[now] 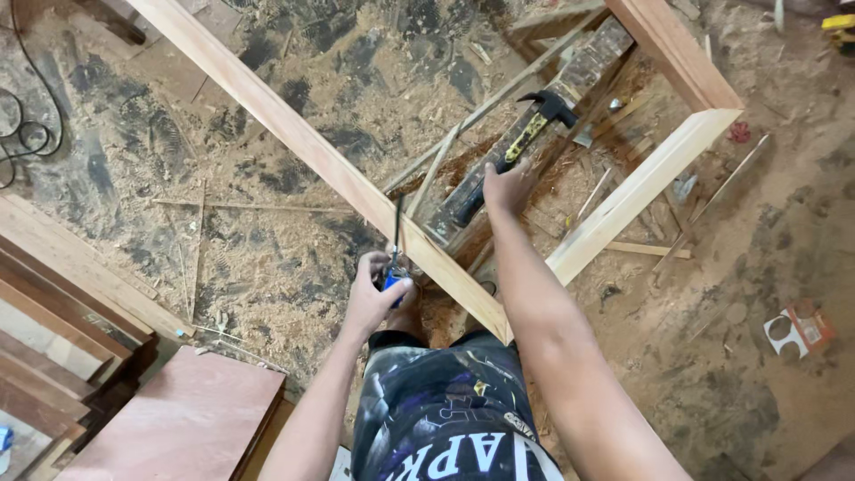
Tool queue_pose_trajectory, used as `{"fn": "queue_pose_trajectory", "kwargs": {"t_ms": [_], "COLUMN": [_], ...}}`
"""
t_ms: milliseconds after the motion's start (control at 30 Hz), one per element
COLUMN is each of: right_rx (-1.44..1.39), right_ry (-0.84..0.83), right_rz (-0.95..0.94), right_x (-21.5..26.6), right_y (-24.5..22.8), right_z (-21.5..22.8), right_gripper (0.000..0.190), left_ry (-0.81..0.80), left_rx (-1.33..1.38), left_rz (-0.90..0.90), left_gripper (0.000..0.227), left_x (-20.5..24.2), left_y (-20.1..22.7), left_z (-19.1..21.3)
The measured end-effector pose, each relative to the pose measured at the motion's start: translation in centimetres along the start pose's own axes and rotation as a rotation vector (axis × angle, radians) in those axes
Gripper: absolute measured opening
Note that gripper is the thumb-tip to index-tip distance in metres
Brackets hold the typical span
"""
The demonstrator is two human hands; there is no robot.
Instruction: The person assembles a rectangular wooden frame by measuring the wood with a tape measure and hammering nails into the joints.
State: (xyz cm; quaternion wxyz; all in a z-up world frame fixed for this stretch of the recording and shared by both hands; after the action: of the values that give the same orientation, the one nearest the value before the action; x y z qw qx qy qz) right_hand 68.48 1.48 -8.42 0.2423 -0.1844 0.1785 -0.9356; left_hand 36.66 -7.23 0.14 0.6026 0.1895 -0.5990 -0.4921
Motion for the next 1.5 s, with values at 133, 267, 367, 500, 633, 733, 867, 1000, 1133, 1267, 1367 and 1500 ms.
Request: {"fn": "queue_pose_trajectory", "kwargs": {"t_ms": [133, 267, 367, 500, 633, 733, 867, 1000, 1133, 1267, 1367, 1500], "right_rx": [-0.214, -0.394, -0.654, -0.743, -0.718, -0.552, -0.576, -0.563, -0.433, -0.378, -0.609, -0.764], "right_ry": [-0.284, -0.78, -0.778, -0.636, -0.506, -0.364, -0.327, -0.363, -0.317, -0.343, -0.56, -0.468], "right_rz": [0.369, 0.779, 0.514, 0.207, 0.213, 0.34, 0.386, 0.652, 0.993, 0.939, 0.79, 0.833], "right_x": [6.3, 18.7, 21.8, 21.4, 21.9, 21.9, 22.7, 23.8, 25.4, 26.1, 26.1, 25.7], "right_y": [-0.7, 3.1, 6.8, 10.6, 10.3, 8.3, 5.4, 3.4, 2.5, 4.1, 6.6, 9.2], "right_z": [4.9, 9.2, 10.1, 9.8, 12.7, 17.0, 21.9, 23.7, 23.1, 19.8, 20.0, 19.5], "right_gripper": [0.044, 0.04, 0.046, 0.044, 0.044, 0.037, 0.032, 0.035, 0.071, 0.072, 0.069, 0.06], "left_ry": [-0.165, -0.45, -0.482, -0.33, -0.279, -0.347, -0.497, -0.525, -0.702, -0.749, -0.877, -0.861], "left_rx": [-0.145, -0.283, -0.135, 0.123, 0.256, 0.227, 0.244, 0.324, 0.731, 0.582, 0.621, 0.738], "left_rz": [-0.044, -0.182, -0.249, -0.13, -0.225, -0.322, -0.342, -0.269, 0.467, 0.468, 0.55, 0.686], "left_gripper": [0.071, 0.064, 0.064, 0.064, 0.05, 0.044, 0.05, 0.044, 0.048, 0.054, 0.051, 0.045], "left_x": [0.7, 1.8, 2.0, 3.3, 3.4, 3.2, 4.1, 4.3, 3.9, 4.9, 6.7, 7.2], "left_y": [0.5, 2.1, 3.2, 1.9, 1.3, 2.8, 5.5, 5.2, 1.4, 0.8, 2.8, 3.0], "left_z": [-1.2, -3.7, -5.9, -9.4, -12.1, -12.2, -10.6, -10.0, -11.3, -11.3, -9.2, -9.4]}}
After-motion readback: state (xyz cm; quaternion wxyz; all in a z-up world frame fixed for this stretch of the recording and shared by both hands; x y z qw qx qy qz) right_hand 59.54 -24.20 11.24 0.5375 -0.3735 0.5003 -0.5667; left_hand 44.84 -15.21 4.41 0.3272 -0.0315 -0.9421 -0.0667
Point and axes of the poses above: each hand's wrist, its own x-axis away from the middle knuckle, its own z-axis out of the back of the hand, y = z × x, the point moved 3 cm from there along -x, towards the middle knuckle, and after that the axes turned 1 degree about z, right-handed, at the moved point
